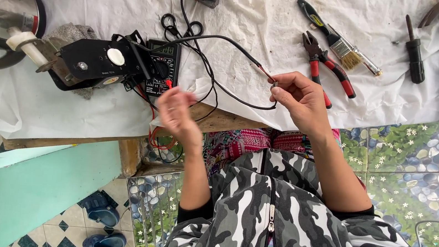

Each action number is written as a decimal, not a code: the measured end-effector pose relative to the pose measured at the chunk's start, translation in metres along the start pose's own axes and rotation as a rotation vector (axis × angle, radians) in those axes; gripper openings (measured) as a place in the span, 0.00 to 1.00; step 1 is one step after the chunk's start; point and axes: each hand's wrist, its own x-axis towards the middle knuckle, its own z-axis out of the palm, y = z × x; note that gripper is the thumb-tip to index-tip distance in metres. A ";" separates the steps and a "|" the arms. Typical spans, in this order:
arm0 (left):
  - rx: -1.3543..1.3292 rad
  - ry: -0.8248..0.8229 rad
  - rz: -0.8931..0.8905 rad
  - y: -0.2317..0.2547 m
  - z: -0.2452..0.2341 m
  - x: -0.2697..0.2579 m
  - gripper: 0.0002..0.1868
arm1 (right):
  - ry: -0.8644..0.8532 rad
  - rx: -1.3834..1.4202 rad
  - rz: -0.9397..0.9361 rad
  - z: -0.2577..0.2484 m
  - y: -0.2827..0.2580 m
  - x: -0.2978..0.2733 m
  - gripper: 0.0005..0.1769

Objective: Cleaning a motor component with a brush, using pliers for adjustment, and handling a small roll of tape.

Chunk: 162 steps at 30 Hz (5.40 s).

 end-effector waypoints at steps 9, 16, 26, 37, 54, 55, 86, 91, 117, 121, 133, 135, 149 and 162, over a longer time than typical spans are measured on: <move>-0.226 -0.546 -0.411 -0.006 0.063 -0.020 0.16 | 0.014 0.000 -0.065 -0.005 -0.003 -0.004 0.20; -0.390 -0.557 -0.479 -0.021 0.071 -0.012 0.16 | -0.027 -0.068 -0.107 -0.008 -0.003 -0.004 0.13; -0.388 -0.544 -0.518 -0.035 0.070 -0.012 0.12 | 0.003 -0.138 -0.056 -0.013 0.013 0.001 0.09; -0.272 -0.434 -0.490 -0.044 0.077 -0.015 0.07 | -0.082 -0.415 -0.089 -0.031 -0.013 0.023 0.09; -0.148 -0.535 -0.366 -0.011 0.091 -0.019 0.08 | 0.420 -1.147 -0.571 -0.273 -0.005 0.175 0.10; -0.139 -0.534 -0.361 -0.009 0.091 -0.018 0.08 | 0.331 -0.572 -0.293 -0.242 -0.027 0.159 0.04; -0.502 -0.611 -0.368 0.033 0.095 -0.039 0.17 | -0.029 0.219 -0.046 -0.022 -0.003 -0.011 0.13; -0.649 -0.592 -0.588 0.013 0.085 -0.042 0.16 | -0.026 0.099 -0.047 -0.025 -0.009 -0.009 0.11; -0.608 -0.638 -0.673 0.009 0.074 -0.040 0.25 | -0.159 -0.222 -0.275 -0.018 -0.039 -0.003 0.11; -0.206 -0.642 -0.099 0.033 0.078 -0.033 0.28 | -0.149 -0.015 -0.160 -0.017 -0.035 -0.005 0.24; -0.004 -0.708 0.291 0.057 0.076 -0.026 0.17 | 0.022 0.159 -0.001 -0.021 -0.007 -0.006 0.14; -0.056 -0.749 0.223 0.064 0.075 -0.021 0.15 | 0.035 0.158 -0.008 -0.023 -0.009 -0.007 0.13; 0.119 -0.709 0.539 0.071 0.081 0.003 0.06 | 0.028 0.038 -0.089 -0.026 -0.036 -0.004 0.11; 0.099 -0.676 0.635 0.066 0.102 -0.004 0.06 | 0.055 0.126 -0.047 -0.025 -0.039 -0.002 0.11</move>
